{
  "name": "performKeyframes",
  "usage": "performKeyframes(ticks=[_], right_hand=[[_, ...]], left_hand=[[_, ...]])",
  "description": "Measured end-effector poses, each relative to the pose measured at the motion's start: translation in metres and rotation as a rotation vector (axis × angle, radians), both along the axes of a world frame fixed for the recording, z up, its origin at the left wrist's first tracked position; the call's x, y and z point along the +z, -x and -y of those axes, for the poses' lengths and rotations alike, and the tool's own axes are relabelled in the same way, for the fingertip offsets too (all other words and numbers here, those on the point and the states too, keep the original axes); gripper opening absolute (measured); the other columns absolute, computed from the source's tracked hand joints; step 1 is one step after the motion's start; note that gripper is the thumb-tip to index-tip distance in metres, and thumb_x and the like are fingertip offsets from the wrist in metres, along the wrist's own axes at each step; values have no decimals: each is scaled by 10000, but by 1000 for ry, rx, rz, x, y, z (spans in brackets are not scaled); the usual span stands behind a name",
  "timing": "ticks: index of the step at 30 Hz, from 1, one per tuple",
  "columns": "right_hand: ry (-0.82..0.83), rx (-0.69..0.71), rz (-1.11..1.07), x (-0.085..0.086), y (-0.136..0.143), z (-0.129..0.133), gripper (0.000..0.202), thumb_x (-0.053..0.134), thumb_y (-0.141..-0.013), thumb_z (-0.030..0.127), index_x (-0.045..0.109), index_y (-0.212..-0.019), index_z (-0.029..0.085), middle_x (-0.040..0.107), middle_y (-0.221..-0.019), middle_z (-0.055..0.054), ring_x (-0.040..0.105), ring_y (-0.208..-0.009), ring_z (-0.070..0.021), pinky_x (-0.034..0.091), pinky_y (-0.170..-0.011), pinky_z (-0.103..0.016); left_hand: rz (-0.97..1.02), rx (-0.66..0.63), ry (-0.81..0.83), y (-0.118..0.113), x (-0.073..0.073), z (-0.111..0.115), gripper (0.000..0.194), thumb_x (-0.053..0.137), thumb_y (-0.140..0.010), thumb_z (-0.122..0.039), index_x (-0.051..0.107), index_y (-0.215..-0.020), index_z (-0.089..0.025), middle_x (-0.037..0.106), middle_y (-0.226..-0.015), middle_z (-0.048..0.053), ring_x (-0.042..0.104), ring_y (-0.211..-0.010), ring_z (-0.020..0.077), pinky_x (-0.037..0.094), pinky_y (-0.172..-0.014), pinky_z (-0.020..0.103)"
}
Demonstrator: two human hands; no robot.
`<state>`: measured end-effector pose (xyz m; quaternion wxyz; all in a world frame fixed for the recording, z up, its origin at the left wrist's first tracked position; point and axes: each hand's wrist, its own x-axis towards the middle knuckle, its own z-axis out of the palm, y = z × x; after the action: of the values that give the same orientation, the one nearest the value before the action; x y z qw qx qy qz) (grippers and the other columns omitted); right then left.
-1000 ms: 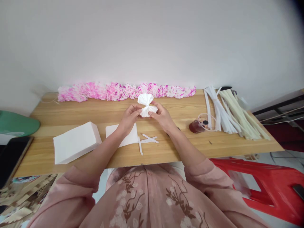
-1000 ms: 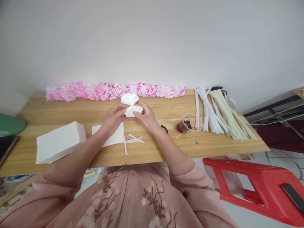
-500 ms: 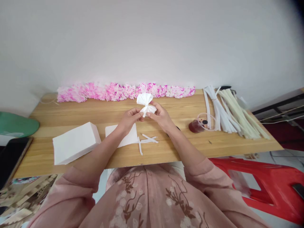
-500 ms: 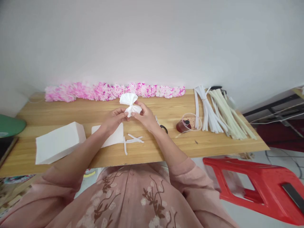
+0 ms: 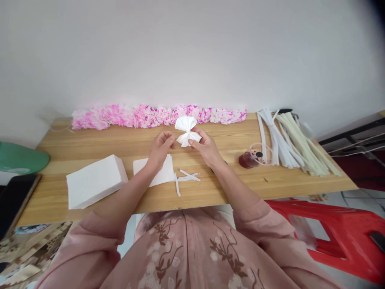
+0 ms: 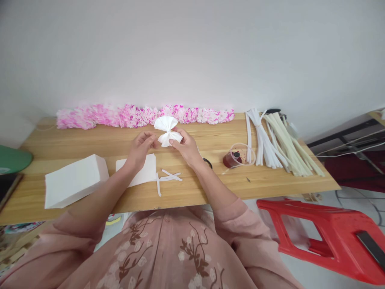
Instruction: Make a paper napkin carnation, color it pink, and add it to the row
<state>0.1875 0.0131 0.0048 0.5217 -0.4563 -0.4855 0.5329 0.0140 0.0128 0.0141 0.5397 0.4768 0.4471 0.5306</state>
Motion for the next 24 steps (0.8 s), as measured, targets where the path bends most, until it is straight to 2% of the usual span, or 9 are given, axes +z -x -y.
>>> performKeyframes(ticks=[2,4,9,11,17,24], right_hand=[[-11,-17,3,-1,0,-1,518,755,-687,358,616,-1168,224,647,-908,11,546,-765,-134,492,-679,-265],[-25,-28,13,-3,0,-1,504,746,-699,355,614,-1170,234,643,-892,16,542,-736,-128,496,-682,-269],[-65,-41,63,-8,3,-1,486,736,-715,349,621,-1175,241,642,-886,15,554,-747,-134,496,-679,-270],[-73,-39,84,-8,3,0,485,730,-721,351,620,-1179,238,648,-893,13,559,-750,-136,492,-681,-273],[-71,-46,65,-7,3,0,480,733,-725,348,612,-1176,234,667,-953,0,582,-788,-144,498,-709,-284],[-47,-38,41,-4,3,1,500,750,-709,359,616,-1175,237,655,-923,7,564,-765,-136,492,-684,-275]], left_hand=[[-104,61,-121,-1,2,3,193,657,-804,-362,572,-769,-192,563,-656,-32,507,-621,105,411,-648,248],[-228,50,-193,-2,2,6,205,660,-806,-366,582,-743,-188,576,-677,-22,503,-637,109,396,-644,249],[-410,-14,-203,-6,-3,9,162,701,-755,-319,609,-773,-187,553,-673,-34,478,-623,107,366,-611,246],[-362,-26,-166,-7,-4,7,148,684,-759,-307,603,-756,-184,550,-673,-34,473,-621,103,357,-607,245],[-42,-51,2,-4,0,4,218,720,-733,-365,608,-733,-178,549,-663,-36,454,-622,94,371,-634,240],[18,-72,60,-1,-7,-1,249,709,-769,-386,581,-701,-182,543,-645,-26,476,-635,106,393,-681,253]])
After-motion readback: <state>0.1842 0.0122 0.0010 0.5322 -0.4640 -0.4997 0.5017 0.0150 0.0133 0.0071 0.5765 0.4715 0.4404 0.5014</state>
